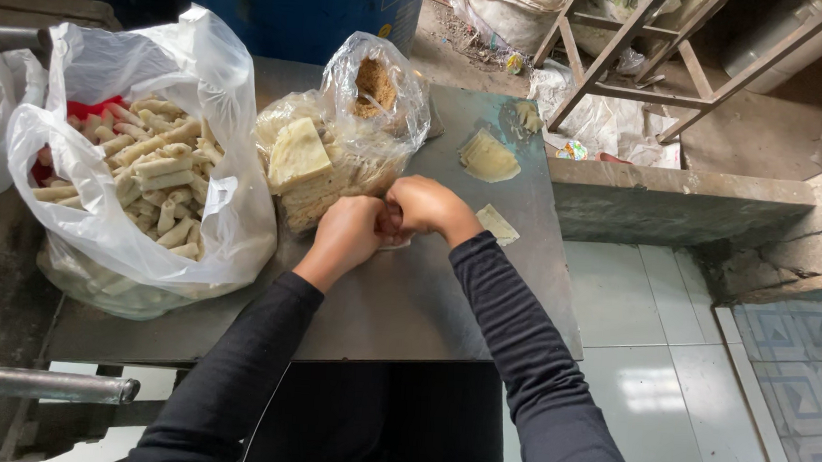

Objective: The person folds dumplings at a metal table. They take triangular dough wrappers, spoon brown filling from a plastic-lined container onto each wrapper, fold the wrapper over the filling and pinch the edges closed, then place the finished dumpling in a growing stack on the table.

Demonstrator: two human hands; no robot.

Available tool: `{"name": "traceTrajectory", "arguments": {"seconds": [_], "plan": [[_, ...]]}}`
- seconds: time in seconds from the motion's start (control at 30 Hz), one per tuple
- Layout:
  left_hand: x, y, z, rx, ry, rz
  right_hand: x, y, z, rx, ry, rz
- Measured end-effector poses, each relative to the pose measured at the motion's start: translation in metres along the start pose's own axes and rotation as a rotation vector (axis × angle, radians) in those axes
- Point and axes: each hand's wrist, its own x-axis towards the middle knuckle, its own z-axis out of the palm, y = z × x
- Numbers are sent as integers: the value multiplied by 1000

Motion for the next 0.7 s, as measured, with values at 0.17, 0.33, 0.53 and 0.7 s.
{"name": "traceTrajectory", "arguments": {"seconds": [0.17,0.33,0.53,0.7], "plan": [[-23,-10,13,263,139,282,-46,-6,15,154,265,-214],[-35,-9,11,422,187,450,-80,-16,38,126,586,-312],[-20,7,-3,83,95,-153,-49,7,35,492,342,108],[-16,12,0,-53,128,-289,-32,21,31,448,303,36]]}}
